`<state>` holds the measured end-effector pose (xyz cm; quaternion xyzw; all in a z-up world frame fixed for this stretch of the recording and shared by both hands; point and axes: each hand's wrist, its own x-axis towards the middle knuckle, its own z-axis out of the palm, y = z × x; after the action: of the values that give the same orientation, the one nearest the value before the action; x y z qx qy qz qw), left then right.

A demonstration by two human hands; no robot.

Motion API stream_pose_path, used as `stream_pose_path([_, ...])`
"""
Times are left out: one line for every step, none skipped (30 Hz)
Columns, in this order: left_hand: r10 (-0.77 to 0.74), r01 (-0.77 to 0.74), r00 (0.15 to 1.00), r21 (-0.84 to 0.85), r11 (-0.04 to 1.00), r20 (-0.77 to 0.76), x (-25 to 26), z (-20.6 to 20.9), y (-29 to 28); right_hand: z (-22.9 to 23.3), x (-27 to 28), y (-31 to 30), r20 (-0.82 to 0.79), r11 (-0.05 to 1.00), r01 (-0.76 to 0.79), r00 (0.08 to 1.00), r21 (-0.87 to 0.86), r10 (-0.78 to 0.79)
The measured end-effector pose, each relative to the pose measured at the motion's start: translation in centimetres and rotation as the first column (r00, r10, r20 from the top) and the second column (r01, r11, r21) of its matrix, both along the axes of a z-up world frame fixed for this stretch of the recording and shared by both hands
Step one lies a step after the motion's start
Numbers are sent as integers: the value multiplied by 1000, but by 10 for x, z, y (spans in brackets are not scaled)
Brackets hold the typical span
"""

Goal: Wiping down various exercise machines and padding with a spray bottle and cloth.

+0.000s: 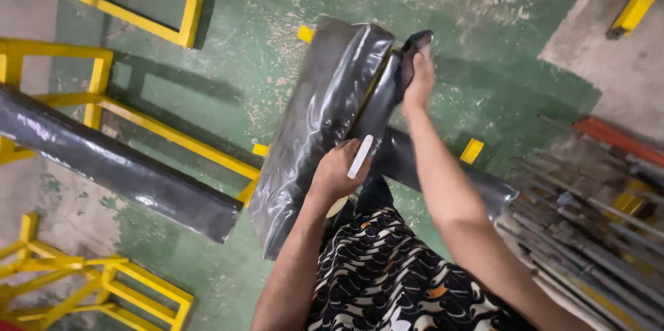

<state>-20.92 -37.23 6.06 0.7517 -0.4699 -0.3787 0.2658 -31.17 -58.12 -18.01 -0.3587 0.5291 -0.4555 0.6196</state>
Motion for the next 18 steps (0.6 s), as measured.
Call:
stream_pose_path([-15,15,1000,8,1000,-1,-3,-2,-2,-15,1,18,-1,1000,15,1000,8,-15])
stream_pose_path([-30,30,1000,-42,999,-5,-5,-4,-5,-30,1,35,-57,997,55,997,-55,-58])
stream_pose_path([-46,45,999,-91,995,-10,-7,-8,-9,-45,2,52,-111,989,89,989,-119,-102])
stream_pose_path([-61,60,998,-79,995,-15,-14,-9,-15,-59,-5,80,-117,989,104,986,-108,-116])
stream_pose_path([-25,24,1000,-84,996,-6,-21,-11,-21,-73,-11,108,-99,994,39,994,-101,-49])
stream_pose_path([11,-10,1000,-98,995,6,-24,-14,-30,-86,-12,130,-75,994,-23,997,-104,15])
stream_pose_path([-6,6,1000,-96,995,6,-26,-13,-38,-83,-16,139,-76,995,-6,997,-101,-1])
stream_pose_path([0,0,1000,-62,998,-4,-29,-12,-44,-80,-20,151,-28,998,-51,998,-43,50])
stream_pose_path([7,-7,1000,-28,1000,-14,-32,-12,-49,-76,-24,162,23,995,-98,995,13,98])
stream_pose_path([-4,4,1000,-24,1000,-13,-32,-13,-53,-97,-22,152,25,996,-87,996,17,87])
stream_pose_path([-4,4,1000,-56,998,4,-33,-15,-56,-117,-21,141,60,996,-78,995,42,75])
stream_pose_path([-2,4,1000,-86,996,17,-34,-16,-58,-138,-21,133,93,995,-70,994,70,64])
stream_pose_path([-12,13,1000,-80,997,17,-35,-13,-61,-134,-18,105,93,995,-61,994,76,54])
stream_pose_path([-4,4,1000,-54,999,8,-34,-9,-64,-130,-12,76,55,999,-31,998,24,30])
stream_pose_path([5,-5,1000,-28,1000,-1,-33,-5,-67,-126,-6,48,16,1000,-3,1000,-29,4])
stream_pose_path([-4,5,1000,-20,1000,3,-33,-7,-66,-122,-5,32,20,1000,7,1000,-21,-6])
stream_pose_path([-5,5,1000,-16,1000,-5,-32,-9,-65,-118,-4,17,54,997,-70,996,35,68])
stream_pose_path([-4,3,1000,-12,1000,-15,-32,-11,-63,-114,-3,3,93,985,-150,986,87,142])
